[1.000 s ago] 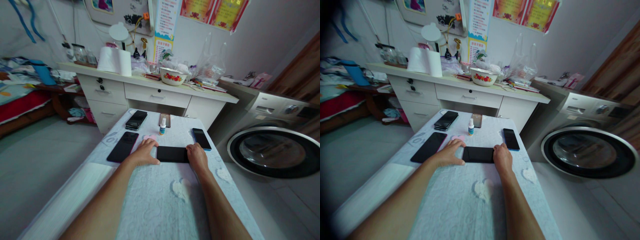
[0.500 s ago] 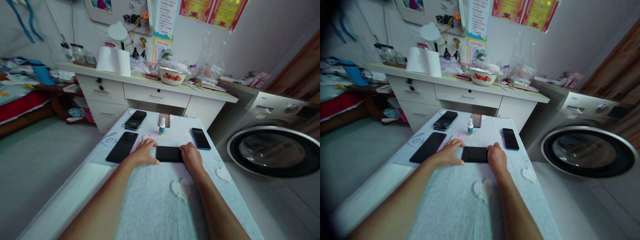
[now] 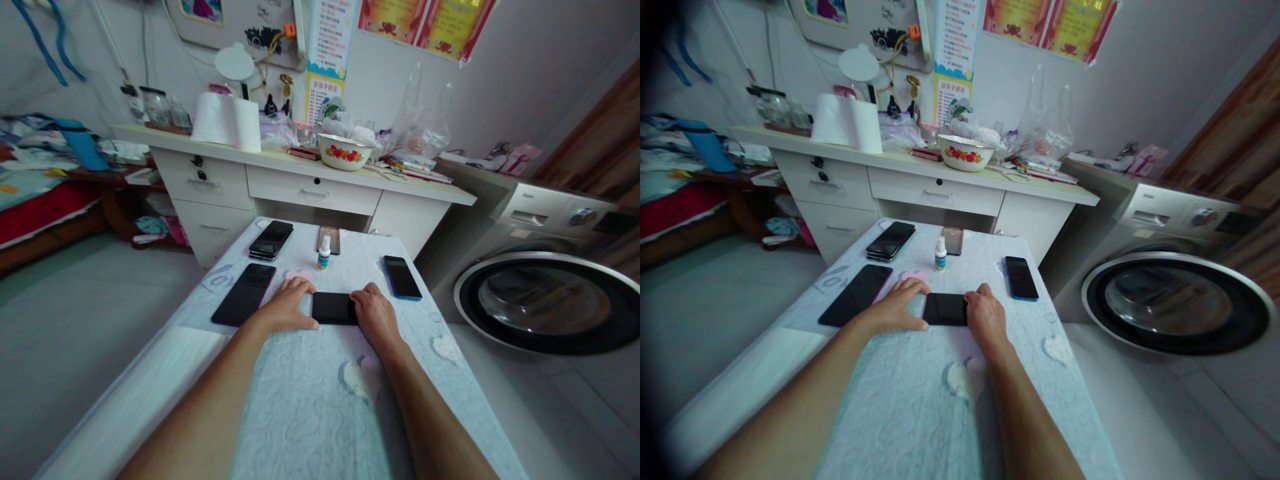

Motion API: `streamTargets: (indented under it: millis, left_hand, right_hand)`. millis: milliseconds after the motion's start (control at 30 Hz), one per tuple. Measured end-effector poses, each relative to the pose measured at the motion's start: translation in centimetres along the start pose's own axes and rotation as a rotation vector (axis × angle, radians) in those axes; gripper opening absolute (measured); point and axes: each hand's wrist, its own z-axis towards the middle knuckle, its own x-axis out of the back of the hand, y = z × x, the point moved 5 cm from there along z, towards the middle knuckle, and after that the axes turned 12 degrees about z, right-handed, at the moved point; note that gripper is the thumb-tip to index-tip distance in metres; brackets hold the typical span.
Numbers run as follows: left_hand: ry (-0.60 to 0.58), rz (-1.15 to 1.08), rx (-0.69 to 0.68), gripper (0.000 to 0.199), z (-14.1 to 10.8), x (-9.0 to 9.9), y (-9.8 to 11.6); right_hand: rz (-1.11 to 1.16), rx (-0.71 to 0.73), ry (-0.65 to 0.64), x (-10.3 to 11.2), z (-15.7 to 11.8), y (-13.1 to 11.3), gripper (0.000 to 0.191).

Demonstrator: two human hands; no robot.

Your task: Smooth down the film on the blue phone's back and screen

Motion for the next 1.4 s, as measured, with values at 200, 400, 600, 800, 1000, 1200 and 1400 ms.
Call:
streamTargets:
  millis: [200,400,600,800,1000,1200,1400]
  left_hand:
    - [-0.012,0.002,0.005,0.065,-0.1,0.1,0.0]
    - [-0.015,0.004,0.010,0.064,-0.1,0.2,0.2]
    - [-0.021,0.004,0.008,0.064,-0.1,0.3,0.3]
    - [-0.015,0.002,0.007,0.064,-0.1,0.2,0.2]
    - [-0.010,-0.004,-0.002,0.063,-0.1,0.2,0.1]
    - [-0.008,-0.004,-0.005,0.064,0.0,0.1,0.0]
    - [-0.011,0.004,-0.007,0.064,0.0,-0.1,-0.1]
  right_hand:
    - [-0.001,-0.076,0.040,0.9,0.0,1.4,0.027]
    - [-0.020,-0.127,0.054,1.7,0.2,3.2,0.027]
    - [-0.024,-0.151,0.075,2.2,0.3,4.5,0.027]
    - [-0.005,-0.130,0.055,2.4,0.5,5.2,0.025]
    - [0.030,-0.041,-0.023,2.8,0.6,5.2,0.024]
    - [0.079,-0.025,-0.113,3.5,0.4,4.9,0.020]
    - [0.204,-0.096,-0.229,4.3,-0.3,4.8,0.013]
